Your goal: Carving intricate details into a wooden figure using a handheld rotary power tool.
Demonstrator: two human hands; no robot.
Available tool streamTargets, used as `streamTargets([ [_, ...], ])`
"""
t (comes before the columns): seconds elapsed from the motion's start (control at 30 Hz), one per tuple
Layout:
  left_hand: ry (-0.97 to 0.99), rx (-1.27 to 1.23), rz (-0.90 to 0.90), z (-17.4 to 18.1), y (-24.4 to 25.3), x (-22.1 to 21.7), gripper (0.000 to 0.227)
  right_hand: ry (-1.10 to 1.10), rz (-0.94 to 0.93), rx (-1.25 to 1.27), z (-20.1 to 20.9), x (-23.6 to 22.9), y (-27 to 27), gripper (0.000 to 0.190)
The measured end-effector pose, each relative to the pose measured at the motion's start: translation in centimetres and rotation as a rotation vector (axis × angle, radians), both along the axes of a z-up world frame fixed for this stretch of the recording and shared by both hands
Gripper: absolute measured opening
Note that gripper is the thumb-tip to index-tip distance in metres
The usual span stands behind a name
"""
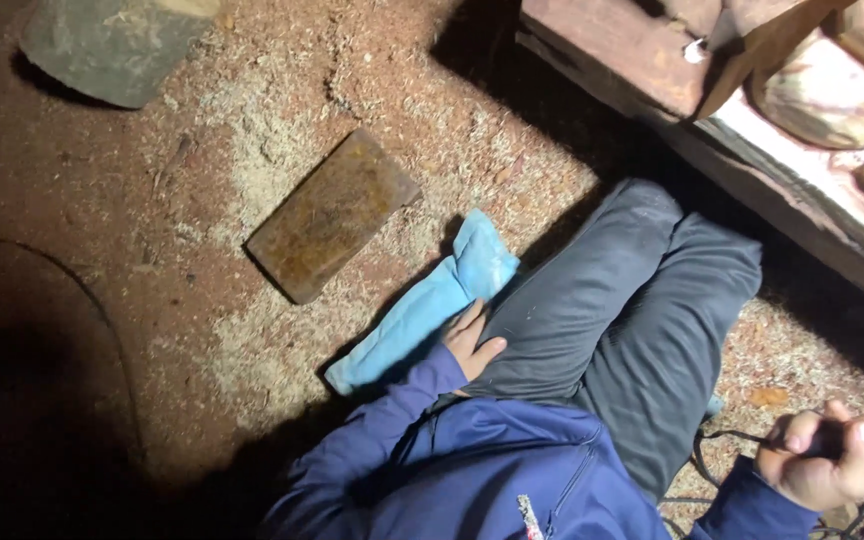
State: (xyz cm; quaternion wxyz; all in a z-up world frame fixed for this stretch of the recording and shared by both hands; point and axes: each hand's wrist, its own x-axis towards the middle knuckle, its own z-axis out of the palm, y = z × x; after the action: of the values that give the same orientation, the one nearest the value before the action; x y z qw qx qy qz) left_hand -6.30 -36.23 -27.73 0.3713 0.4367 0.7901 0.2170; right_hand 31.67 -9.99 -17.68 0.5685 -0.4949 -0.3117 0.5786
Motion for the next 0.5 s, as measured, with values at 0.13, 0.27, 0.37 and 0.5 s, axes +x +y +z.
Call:
streamTargets([
  [0.13, 0.124, 0.566, 0.152, 16.9, 5.1, -3.0, 0.018, 0.002, -0.115, 0.029, 1.0, -2.6, 0.1, 0.008],
  [0.27, -0.579, 0.797, -0.444, 32.0, 4.7, -3.3, 0.085, 0.030, -0.077, 0.153, 2.8, -4.4, -0.1, 0.004],
  [0.37, -0.621, 0.795, -0.517, 32.1, 6.0, -3.6, 0.082, 0.020, -0.052, 0.162, 3.9, -5.2, -0.6, 0.008],
  [0.5, -0.659, 0.772, -0.564, 32.0, 6.9, -4.0, 0.079, 0.061, -0.022, 0.177, 3.6, -4.3, -0.9, 0.008],
])
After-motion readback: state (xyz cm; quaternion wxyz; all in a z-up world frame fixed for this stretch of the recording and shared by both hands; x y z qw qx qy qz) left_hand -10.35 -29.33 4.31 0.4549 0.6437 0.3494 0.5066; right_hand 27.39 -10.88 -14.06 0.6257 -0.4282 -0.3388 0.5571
